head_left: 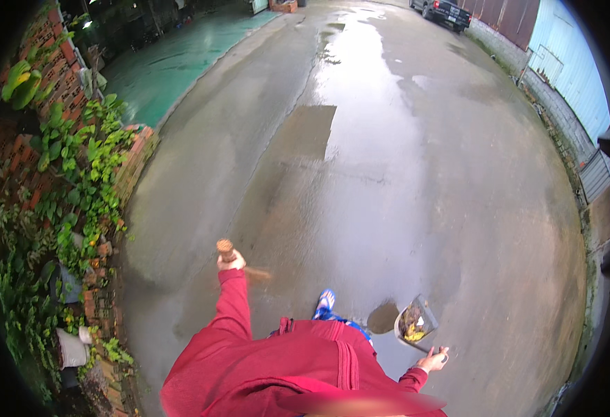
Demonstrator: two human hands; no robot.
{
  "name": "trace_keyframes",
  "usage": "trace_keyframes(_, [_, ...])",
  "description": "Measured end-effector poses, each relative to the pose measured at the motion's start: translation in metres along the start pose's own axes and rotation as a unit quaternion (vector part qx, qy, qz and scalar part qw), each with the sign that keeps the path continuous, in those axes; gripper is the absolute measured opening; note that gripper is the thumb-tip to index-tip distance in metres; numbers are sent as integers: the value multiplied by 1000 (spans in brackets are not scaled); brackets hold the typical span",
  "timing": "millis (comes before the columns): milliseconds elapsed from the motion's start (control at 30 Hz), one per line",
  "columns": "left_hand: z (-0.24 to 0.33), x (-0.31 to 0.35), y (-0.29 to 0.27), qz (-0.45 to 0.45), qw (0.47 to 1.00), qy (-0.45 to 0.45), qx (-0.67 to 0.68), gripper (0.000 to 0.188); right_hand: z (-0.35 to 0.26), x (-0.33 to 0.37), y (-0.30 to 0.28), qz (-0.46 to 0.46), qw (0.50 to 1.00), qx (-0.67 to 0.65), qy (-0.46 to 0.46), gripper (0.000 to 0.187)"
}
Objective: The person sweeps scattered leaves and debris on a wet concrete surface using a broom and dustpan. They gather the debris into the dustpan and continue sweeping different areas of the outdoor space.
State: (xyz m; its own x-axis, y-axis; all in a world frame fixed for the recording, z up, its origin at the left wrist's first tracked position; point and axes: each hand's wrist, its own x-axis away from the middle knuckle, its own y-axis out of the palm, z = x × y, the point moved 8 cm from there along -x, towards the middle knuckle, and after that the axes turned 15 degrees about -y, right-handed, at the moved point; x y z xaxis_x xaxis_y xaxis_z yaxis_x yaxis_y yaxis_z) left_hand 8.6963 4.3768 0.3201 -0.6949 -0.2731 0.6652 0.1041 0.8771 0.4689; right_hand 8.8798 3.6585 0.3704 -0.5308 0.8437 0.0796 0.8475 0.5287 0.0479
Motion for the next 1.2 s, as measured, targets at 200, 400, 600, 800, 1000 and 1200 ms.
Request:
trace_keyframes(200, [-15,-21,11,6,974,188,126,12,-3,-15,103,27,999,8,-28,22])
trace_keyframes(400, [9,-78,24,-8,933,243,264,10,19,-37,206,71,997,-42,13,20])
trace_keyframes(600, [-68,-230,132,102,944,294,107,7,5,-45,330,117,989,-68,63,20])
trace_keyframes(800, [-249,-421,217,61,965,136,-215,12,-25,-56,441,127,988,-64,53,16])
trace_keyframes(1000, [-454,-558,267,17,992,-24,-126,13,-18,-106,578,93,992,-75,46,18])
trace_keyframes(1200, [-570,-596,286,51,977,-44,201,19,-13,-186,712,65,994,-81,25,20])
